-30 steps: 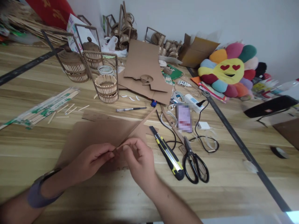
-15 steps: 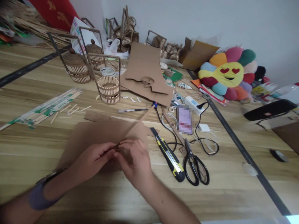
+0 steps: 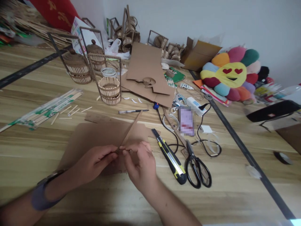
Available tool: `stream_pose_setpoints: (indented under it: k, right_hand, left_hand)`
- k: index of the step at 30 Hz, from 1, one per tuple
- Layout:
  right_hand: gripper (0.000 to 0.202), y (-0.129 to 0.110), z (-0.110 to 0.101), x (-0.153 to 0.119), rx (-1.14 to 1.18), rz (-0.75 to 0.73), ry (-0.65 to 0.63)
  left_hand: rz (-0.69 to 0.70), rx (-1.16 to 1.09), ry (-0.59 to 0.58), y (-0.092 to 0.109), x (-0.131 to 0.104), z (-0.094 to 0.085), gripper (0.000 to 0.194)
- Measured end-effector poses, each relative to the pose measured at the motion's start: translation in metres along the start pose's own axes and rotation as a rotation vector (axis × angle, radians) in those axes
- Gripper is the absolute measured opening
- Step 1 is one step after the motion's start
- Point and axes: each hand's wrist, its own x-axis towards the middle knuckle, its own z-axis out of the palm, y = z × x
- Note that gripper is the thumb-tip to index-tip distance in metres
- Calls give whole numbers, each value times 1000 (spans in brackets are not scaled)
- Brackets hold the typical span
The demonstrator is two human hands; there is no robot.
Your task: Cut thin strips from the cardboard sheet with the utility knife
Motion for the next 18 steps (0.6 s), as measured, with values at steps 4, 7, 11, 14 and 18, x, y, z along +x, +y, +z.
stream_pose_setpoints:
  k: [4,7,11,14,18]
  right_hand:
    - [16,1,0,1,8,-7,19]
    - [17,2,2,-1,-22,-96,24]
    - [16,3,5,-3,-41,-189,-7]
    - [14,4,7,-4,-64,-191,-12]
    - [11,5,8,-3,-103,-188,-3]
  left_hand:
    - [22,-1,19,-2,0,0,28]
    - [15,-16,15,-1,0,0,26]
    - [-32,-25,5,1,0,0,33]
    - [-42,-6,22,2,0,1,35]
    - [-28,6,53,2,-1,3,35]
